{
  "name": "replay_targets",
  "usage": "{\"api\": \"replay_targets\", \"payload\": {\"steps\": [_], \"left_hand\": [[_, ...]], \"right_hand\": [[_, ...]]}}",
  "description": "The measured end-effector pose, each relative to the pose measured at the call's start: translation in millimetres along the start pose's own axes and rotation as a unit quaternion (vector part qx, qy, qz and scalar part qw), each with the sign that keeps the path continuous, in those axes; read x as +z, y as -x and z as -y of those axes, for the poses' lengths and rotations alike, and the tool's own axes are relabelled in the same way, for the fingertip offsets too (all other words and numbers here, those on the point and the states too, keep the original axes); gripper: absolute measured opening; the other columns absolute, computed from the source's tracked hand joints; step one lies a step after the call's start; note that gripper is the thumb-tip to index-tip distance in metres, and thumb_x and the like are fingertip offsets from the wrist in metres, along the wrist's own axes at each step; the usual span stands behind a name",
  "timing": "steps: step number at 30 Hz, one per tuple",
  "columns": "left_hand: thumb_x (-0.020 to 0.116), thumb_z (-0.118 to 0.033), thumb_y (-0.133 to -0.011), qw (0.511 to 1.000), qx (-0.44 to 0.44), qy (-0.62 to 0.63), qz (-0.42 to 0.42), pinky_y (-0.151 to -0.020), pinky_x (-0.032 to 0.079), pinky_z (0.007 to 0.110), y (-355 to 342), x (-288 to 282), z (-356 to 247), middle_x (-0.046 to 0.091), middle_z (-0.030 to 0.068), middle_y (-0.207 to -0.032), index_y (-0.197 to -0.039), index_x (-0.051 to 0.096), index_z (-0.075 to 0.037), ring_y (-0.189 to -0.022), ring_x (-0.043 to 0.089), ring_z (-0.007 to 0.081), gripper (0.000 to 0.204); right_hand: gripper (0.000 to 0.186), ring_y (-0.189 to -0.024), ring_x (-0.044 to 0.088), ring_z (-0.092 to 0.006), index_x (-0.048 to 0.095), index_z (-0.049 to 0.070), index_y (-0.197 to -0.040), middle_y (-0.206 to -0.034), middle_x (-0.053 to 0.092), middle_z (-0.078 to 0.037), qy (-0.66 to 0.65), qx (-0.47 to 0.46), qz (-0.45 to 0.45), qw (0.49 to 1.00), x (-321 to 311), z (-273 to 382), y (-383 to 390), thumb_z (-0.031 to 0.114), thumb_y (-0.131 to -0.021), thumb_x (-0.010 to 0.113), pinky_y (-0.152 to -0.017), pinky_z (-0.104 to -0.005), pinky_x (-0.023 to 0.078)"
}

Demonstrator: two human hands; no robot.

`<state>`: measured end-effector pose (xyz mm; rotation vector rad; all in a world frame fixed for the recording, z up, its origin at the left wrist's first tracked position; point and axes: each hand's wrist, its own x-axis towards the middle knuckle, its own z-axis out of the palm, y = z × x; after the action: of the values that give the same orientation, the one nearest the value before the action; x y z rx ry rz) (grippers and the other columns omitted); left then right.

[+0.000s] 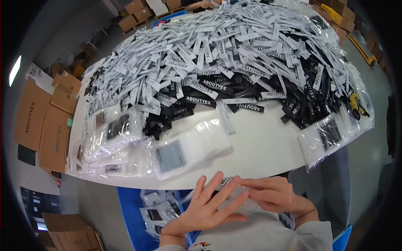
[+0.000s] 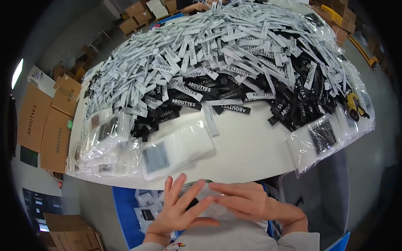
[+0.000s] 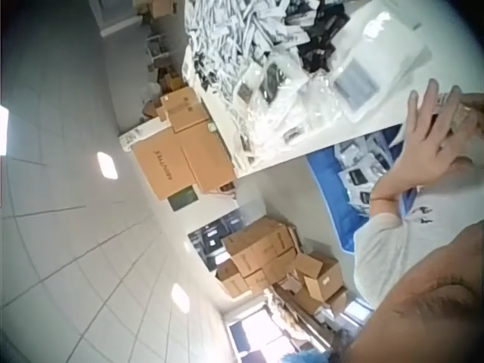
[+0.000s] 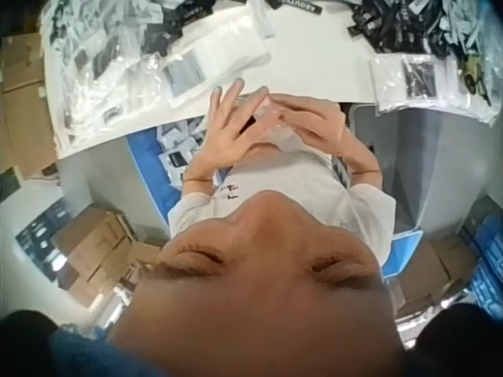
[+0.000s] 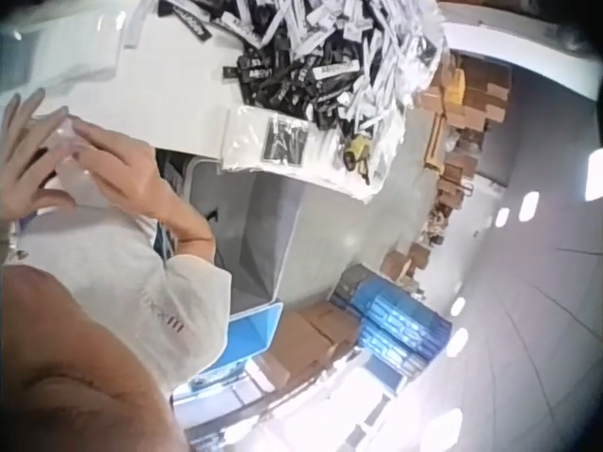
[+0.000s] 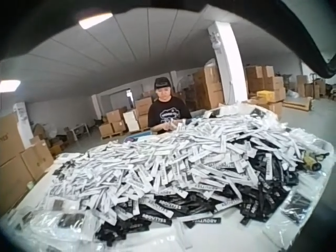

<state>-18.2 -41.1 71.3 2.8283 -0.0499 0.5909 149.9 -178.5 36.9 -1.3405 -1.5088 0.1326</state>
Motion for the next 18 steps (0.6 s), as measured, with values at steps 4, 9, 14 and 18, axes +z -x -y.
{"api": "replay_targets", "payload": {"steps": [4, 9, 14, 18], "left_hand": [[0.074, -0.043, -0.071, 0.998, 0.003, 0.060, 0.021, -0.100, 0.036, 0.050, 12.6, -2.7, 8.9, 0.054, 0.0151, -0.123, -0.121, 0.055, -0.004, -0.115, 0.050, 0.0333, 0.065], [0.082, -0.021, -0.060, 0.985, -0.143, 0.082, -0.048, -0.080, 0.050, 0.038, 36.9, 23.9, 23.2, 0.063, 0.0128, -0.099, -0.112, 0.058, 0.003, -0.088, 0.062, 0.0292, 0.062], [0.079, -0.005, -0.058, 0.937, -0.255, 0.235, -0.036, -0.075, 0.049, 0.031, 50.3, 51.9, 33.8, 0.063, 0.0137, -0.093, -0.120, 0.056, 0.000, -0.081, 0.061, 0.0276, 0.066], [0.077, 0.000, -0.059, 0.905, -0.322, 0.274, -0.050, -0.079, 0.048, 0.028, 51.8, 61.5, 49.7, 0.064, 0.0115, -0.095, -0.127, 0.053, -0.003, -0.083, 0.061, 0.0199, 0.073]], "right_hand": [[0.029, -0.076, 0.068, -0.0226, 0.066, 0.003, -0.096, -0.106, 0.066, -0.014, -0.130, 0.105, 0.091, 0.982, -2.5, -6.0, -14.5, -0.009, -0.070, 0.063, -0.061, -0.0256, 0.052], [0.030, -0.072, 0.066, -0.0139, 0.067, 0.002, -0.101, -0.090, 0.069, -0.010, -0.223, 0.251, 0.216, 0.917, 14.1, -9.3, -33.2, -0.008, -0.074, 0.058, -0.060, -0.0255, 0.050], [0.032, -0.093, 0.059, -0.0283, 0.060, 0.000, -0.107, -0.101, 0.062, -0.017, 0.292, 0.125, -0.015, 0.948, 0.0, -140.4, -65.1, -0.001, -0.076, 0.060, -0.075, -0.0381, 0.048], [0.032, -0.098, 0.051, -0.0358, 0.053, -0.004, -0.103, -0.100, 0.053, -0.021, 0.459, 0.143, 0.151, 0.864, 5.3, -187.2, -75.0, -0.003, -0.071, 0.058, -0.077, -0.0417, 0.045]]}}
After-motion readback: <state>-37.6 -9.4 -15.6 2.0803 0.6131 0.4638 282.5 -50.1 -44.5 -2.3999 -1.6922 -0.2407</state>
